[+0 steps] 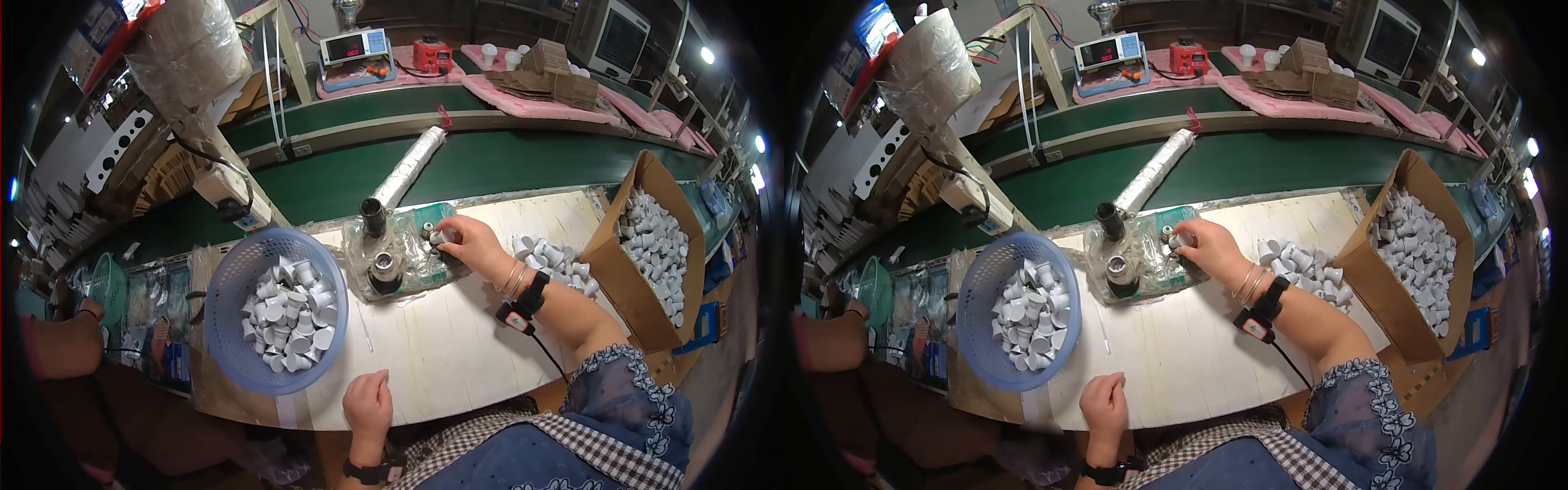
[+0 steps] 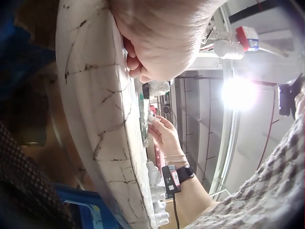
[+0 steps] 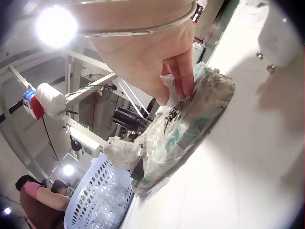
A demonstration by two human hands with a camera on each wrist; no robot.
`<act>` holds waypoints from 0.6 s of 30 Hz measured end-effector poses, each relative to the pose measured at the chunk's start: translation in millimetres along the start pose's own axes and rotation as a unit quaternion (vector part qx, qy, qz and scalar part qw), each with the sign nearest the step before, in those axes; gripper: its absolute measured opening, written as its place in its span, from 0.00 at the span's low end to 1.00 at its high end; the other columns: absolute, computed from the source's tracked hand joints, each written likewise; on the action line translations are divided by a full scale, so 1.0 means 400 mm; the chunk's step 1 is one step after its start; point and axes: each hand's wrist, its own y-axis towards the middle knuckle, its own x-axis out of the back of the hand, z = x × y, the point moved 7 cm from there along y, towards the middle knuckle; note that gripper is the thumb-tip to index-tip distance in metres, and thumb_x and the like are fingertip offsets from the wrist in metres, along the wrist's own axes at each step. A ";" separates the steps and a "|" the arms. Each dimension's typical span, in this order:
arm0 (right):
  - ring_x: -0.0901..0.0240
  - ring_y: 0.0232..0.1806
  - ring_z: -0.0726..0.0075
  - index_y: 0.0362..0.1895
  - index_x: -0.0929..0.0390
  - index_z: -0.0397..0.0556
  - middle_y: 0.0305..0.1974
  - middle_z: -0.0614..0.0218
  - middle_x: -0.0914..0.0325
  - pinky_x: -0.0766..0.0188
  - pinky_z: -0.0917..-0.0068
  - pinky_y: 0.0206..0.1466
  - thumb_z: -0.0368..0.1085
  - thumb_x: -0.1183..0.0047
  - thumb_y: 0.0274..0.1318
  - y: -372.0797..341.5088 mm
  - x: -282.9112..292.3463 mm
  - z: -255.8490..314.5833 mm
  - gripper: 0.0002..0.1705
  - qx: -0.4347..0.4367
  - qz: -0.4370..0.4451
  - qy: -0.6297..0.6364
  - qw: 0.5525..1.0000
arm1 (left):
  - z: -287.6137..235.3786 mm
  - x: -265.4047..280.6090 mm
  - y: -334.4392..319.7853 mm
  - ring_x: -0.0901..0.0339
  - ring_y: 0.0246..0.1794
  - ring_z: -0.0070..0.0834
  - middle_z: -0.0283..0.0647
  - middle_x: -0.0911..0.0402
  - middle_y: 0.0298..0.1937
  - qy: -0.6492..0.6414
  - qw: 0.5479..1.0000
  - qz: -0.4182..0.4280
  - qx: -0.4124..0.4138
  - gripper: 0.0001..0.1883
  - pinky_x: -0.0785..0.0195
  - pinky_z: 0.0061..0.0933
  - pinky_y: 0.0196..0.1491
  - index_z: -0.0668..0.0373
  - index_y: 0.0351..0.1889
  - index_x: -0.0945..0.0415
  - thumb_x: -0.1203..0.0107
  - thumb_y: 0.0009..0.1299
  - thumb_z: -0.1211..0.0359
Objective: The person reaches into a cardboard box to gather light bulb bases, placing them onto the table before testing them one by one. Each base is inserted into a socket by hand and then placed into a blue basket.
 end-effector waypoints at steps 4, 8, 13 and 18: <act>0.25 0.33 0.59 0.47 0.19 0.51 0.34 0.62 0.22 0.26 0.66 0.40 0.34 0.32 0.49 -0.001 0.000 0.003 0.18 0.002 0.000 -0.010 1.000 | 0.001 0.001 0.000 0.20 0.34 0.44 0.46 0.18 0.31 -0.002 1.000 -0.001 -0.001 0.08 0.27 0.41 0.38 0.62 0.36 0.18 0.44 0.60 0.80; 0.23 0.34 0.61 0.47 0.18 0.51 0.34 0.62 0.21 0.25 0.67 0.40 0.34 0.32 0.50 0.001 -0.002 -0.006 0.18 0.017 -0.006 -0.009 1.000 | 0.002 -0.002 -0.001 0.21 0.33 0.45 0.46 0.19 0.31 -0.006 1.000 0.004 0.003 0.08 0.27 0.41 0.38 0.62 0.36 0.18 0.44 0.60 0.80; 0.22 0.24 0.74 0.47 0.22 0.44 0.30 0.63 0.19 0.23 0.78 0.27 0.49 0.39 0.63 -0.019 -0.022 -0.067 0.21 -0.185 0.041 0.276 0.942 | -0.002 0.001 0.003 0.21 0.33 0.46 0.47 0.19 0.31 -0.005 1.000 0.000 -0.004 0.07 0.28 0.41 0.38 0.64 0.36 0.19 0.44 0.61 0.80; 0.22 0.22 0.73 0.40 0.23 0.44 0.26 0.64 0.21 0.22 0.76 0.23 0.54 0.44 0.66 -0.040 -0.033 -0.084 0.23 -0.312 0.063 0.307 0.897 | -0.004 0.001 0.004 0.21 0.32 0.44 0.48 0.20 0.31 -0.013 1.000 -0.002 -0.006 0.08 0.29 0.38 0.37 0.65 0.36 0.19 0.46 0.62 0.82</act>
